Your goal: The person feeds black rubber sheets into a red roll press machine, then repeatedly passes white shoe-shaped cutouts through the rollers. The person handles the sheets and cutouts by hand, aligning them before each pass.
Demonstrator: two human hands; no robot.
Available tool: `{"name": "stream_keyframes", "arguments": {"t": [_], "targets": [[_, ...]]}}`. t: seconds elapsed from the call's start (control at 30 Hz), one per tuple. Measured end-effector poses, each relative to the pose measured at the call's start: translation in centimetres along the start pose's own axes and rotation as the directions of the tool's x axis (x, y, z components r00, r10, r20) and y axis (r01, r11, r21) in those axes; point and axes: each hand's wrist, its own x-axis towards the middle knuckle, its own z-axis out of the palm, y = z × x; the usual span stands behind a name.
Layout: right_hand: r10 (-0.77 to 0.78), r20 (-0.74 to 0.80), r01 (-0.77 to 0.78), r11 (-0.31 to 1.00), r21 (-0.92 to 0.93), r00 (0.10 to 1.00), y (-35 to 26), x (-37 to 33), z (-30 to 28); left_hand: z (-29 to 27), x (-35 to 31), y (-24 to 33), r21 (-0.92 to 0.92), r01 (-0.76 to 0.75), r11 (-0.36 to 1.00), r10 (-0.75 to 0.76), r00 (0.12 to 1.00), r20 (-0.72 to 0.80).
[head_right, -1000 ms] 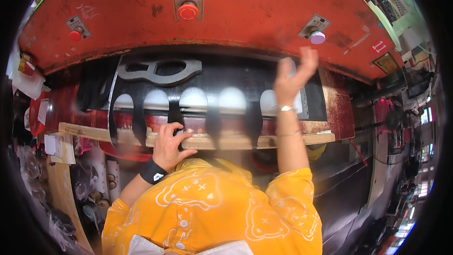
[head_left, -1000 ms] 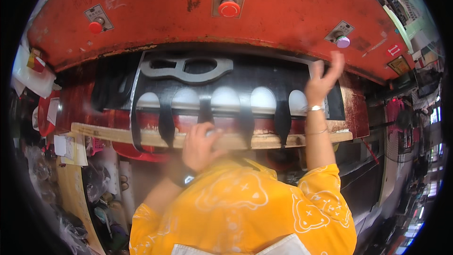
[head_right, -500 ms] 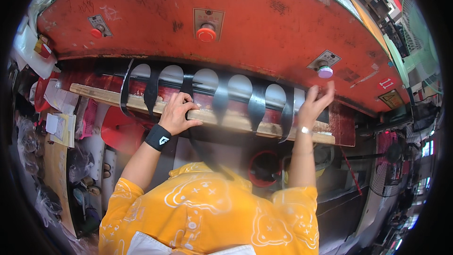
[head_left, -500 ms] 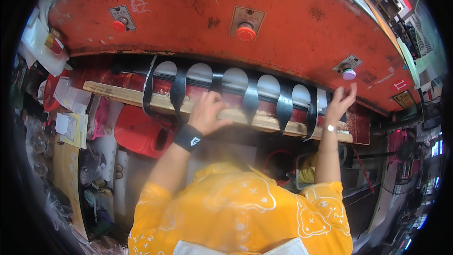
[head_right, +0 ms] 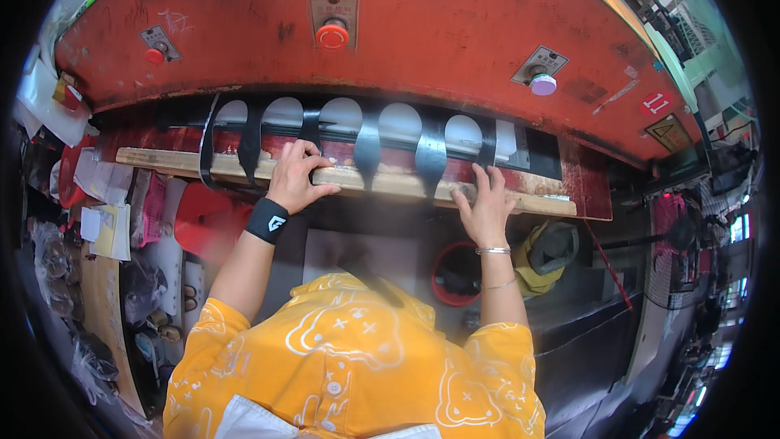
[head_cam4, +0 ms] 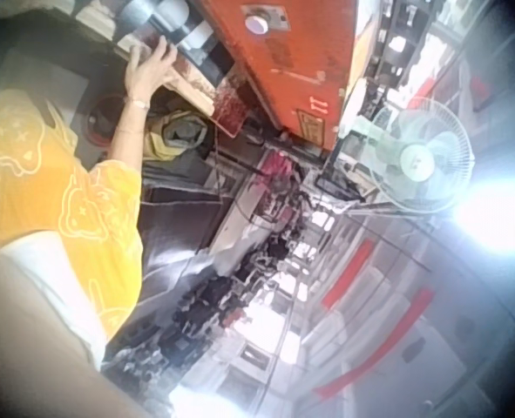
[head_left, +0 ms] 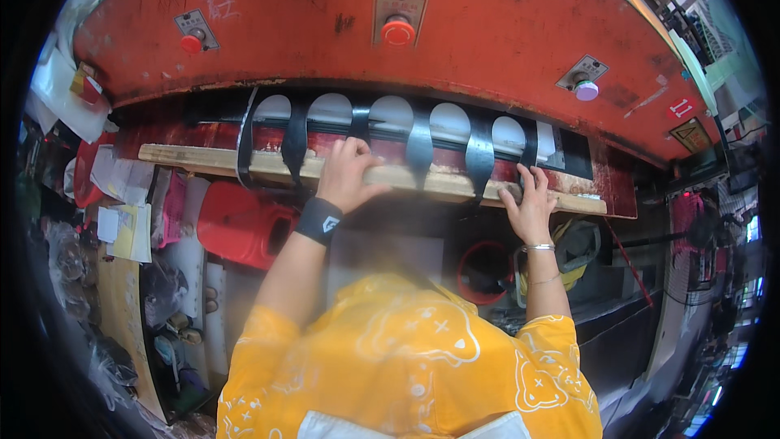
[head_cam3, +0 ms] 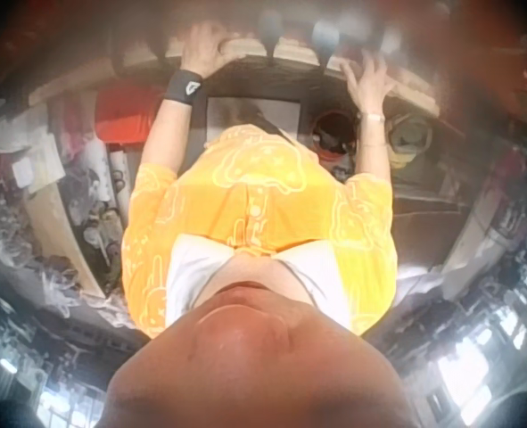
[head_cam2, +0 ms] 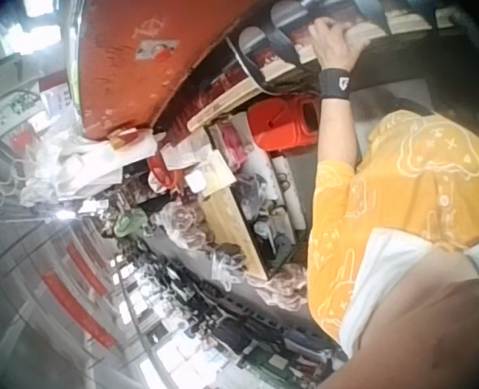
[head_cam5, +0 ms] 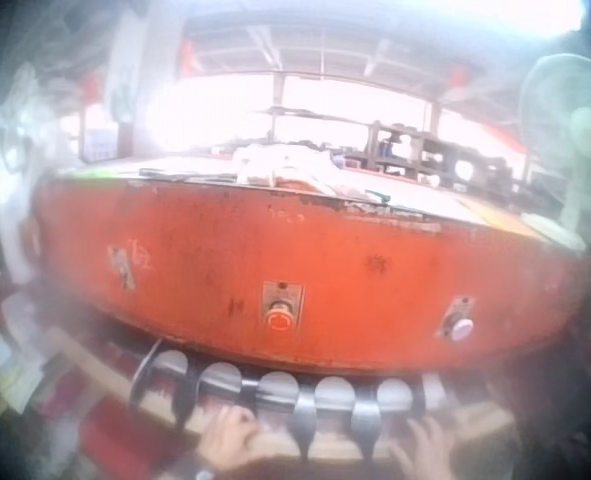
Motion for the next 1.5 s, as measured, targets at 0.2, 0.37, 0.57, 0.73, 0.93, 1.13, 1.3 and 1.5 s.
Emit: {"name": "stream_keyframes", "arguments": {"t": [0.2, 0.37, 0.57, 0.73, 0.93, 1.13, 1.3, 1.5], "targets": [[0.038, 0.278, -0.061, 0.995, 0.075, 0.96, -0.1, 0.6, -3.2, 0.6, -2.2, 0.2, -0.031, 0.026, 0.999, -0.026, 1.0, 0.007], [-0.184, 0.055, 0.184, 0.983, 0.0, 0.981, -4.9, 3.6, -5.6, -1.3, -6.4, 2.8, -0.067, 0.054, 0.996, -0.046, 0.992, 0.116], [-0.655, 0.078, 0.639, 0.753, 0.155, 0.752, -19.8, 5.6, 1.3, -6.6, -7.6, 1.0, -0.068, 0.081, 0.994, -0.097, 0.955, -0.28], [-0.75, 0.162, 0.696, 0.658, 0.289, 0.641, -26.3, 4.5, 5.2, -7.1, -8.1, -2.7, 0.144, 0.356, 0.923, -0.298, 0.9, -0.318], [-0.756, 0.157, 0.653, 0.635, 0.411, 0.636, -21.0, 2.7, 0.7, -7.8, -12.9, -2.7, 0.229, 0.43, 0.874, -0.363, 0.888, -0.281], [-0.678, 0.19, 0.57, 0.711, 0.412, 0.71, -9.2, 0.2, -4.7, -9.0, -14.4, -3.1, 0.386, 0.389, 0.837, -0.374, 0.92, -0.117], [-0.679, 0.226, 0.609, 0.73, 0.311, 0.698, -5.8, -1.8, -4.9, -8.6, -14.7, -3.1, 0.373, 0.38, 0.846, -0.35, 0.925, -0.15], [-0.709, 0.228, 0.656, 0.705, 0.27, 0.668, -5.2, -1.7, -4.7, -8.8, -14.4, -3.1, 0.371, 0.385, 0.845, -0.356, 0.923, -0.148]]}}
